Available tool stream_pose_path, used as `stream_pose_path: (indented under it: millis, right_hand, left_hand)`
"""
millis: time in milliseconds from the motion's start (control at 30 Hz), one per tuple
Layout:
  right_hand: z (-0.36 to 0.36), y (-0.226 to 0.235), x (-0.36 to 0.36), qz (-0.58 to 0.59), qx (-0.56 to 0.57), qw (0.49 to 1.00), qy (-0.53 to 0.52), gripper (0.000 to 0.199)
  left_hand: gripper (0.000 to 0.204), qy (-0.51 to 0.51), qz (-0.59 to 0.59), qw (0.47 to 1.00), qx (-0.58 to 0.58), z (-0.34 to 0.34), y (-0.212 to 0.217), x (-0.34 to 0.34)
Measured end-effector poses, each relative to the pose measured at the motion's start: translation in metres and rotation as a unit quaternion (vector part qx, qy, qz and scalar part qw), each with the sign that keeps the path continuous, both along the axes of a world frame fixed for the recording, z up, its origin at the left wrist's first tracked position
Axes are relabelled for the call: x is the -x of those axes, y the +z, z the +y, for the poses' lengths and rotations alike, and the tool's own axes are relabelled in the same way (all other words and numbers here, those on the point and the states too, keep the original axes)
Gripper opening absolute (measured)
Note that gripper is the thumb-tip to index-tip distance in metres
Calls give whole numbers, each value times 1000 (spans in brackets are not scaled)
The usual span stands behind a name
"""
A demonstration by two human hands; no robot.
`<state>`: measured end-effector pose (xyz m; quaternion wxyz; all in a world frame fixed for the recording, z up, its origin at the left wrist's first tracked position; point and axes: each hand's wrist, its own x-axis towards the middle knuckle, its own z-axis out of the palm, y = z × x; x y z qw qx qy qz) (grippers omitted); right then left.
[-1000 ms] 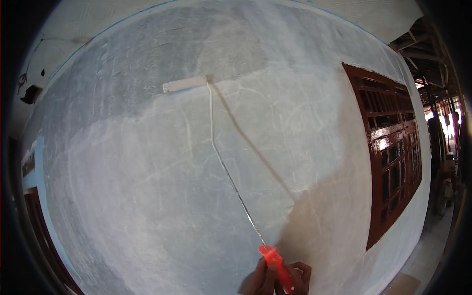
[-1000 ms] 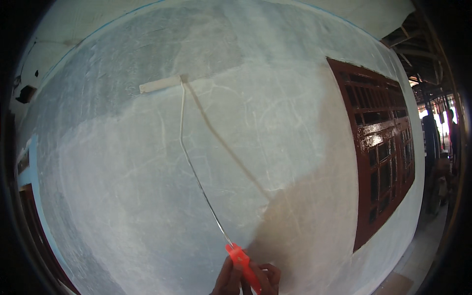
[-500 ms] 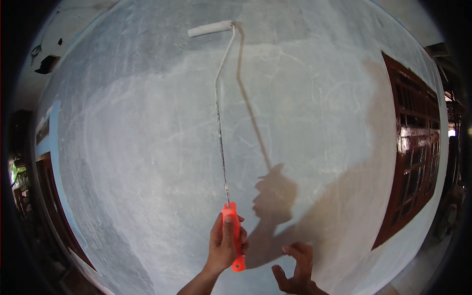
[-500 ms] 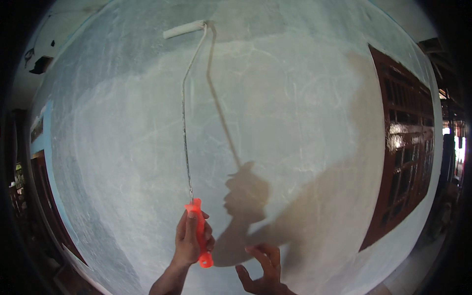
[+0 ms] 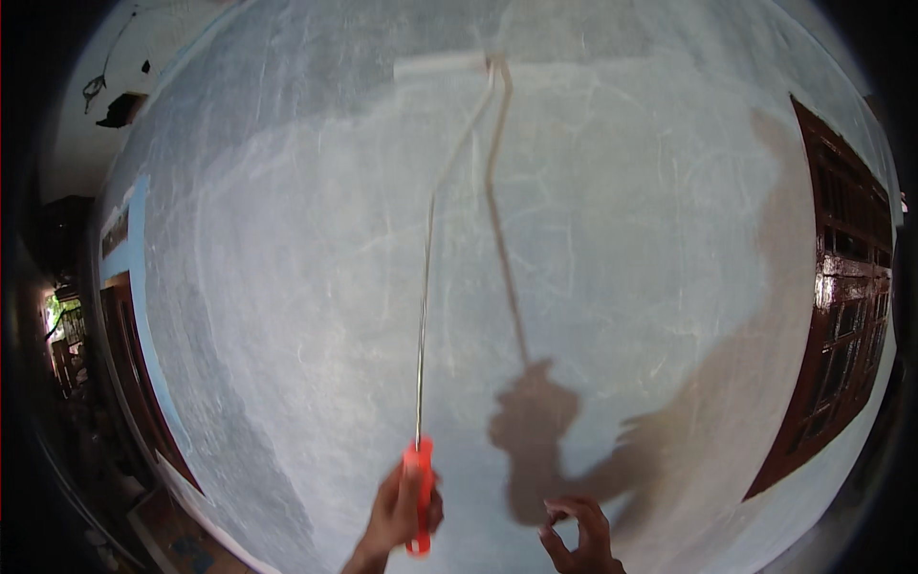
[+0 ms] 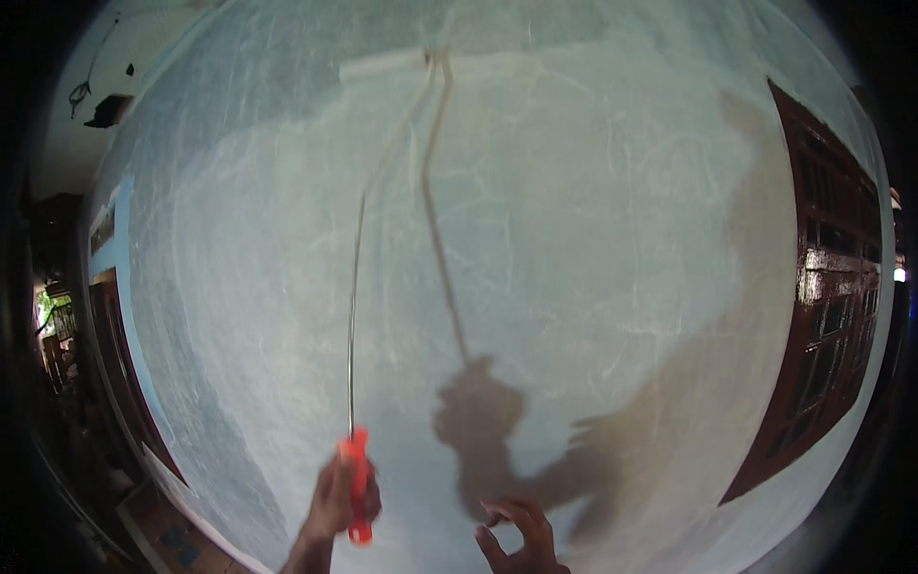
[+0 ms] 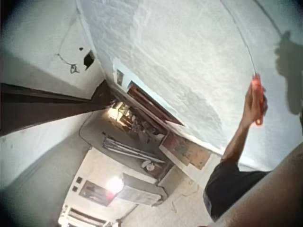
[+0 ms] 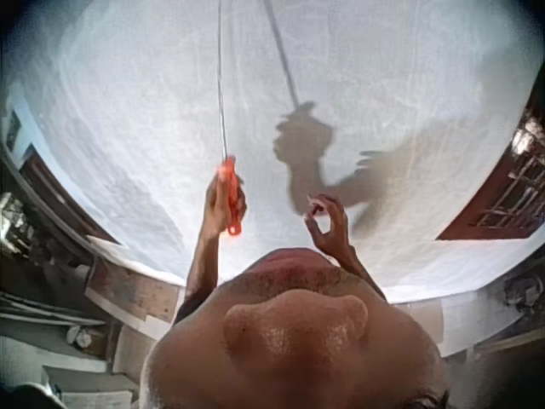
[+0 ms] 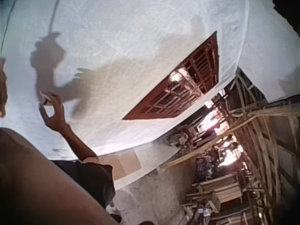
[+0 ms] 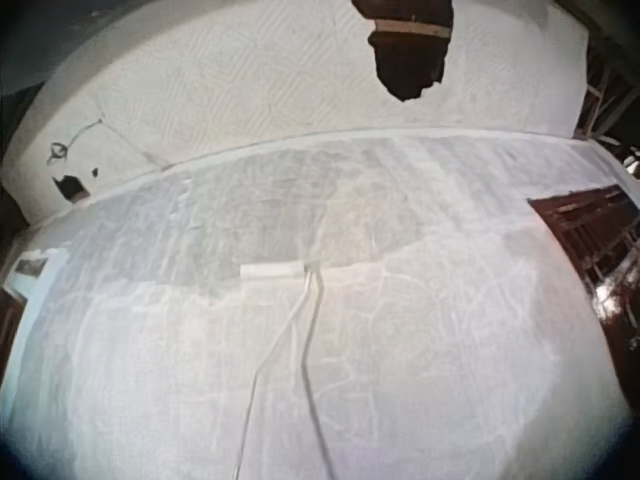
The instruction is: The recorder is painting a wall around a window frame using a paint roller and a tray of white paint.
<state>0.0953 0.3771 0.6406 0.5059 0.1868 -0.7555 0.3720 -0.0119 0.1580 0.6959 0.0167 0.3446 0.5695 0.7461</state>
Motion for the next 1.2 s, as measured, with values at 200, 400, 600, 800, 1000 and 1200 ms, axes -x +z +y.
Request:
stream_pose_path:
  millis: [200, 400, 600, 800, 1000, 1200]
  right_hand:
    - [-4, 0, 9, -8, -20, 1000, 12, 31]
    - [-26, 14, 24, -20, -7, 989, 143, 31]
    - [-3, -4, 19, -65, 24, 994, 84, 28]
    - [-4, -14, 12, -110, 23, 992, 56, 42]
    - [-7, -26, 19, -135, 74, 965, 211, 103]
    - [-3, 27, 0, -48, -125, 991, -33, 91]
  left_hand:
    - [44, -26, 15, 999, 23, -21, 45, -6]
    - [50, 8, 120, 993, 10, 8, 199, 31]
    - [45, -44, 121, 991, 46, 18, 150, 39]
    - [46, -115, -26, 989, 95, 39, 0, -6]
    - [40, -118, 167, 978, 45, 63, 18, -42]
    - [42, -115, 137, 968, 176, 94, 12, -36]
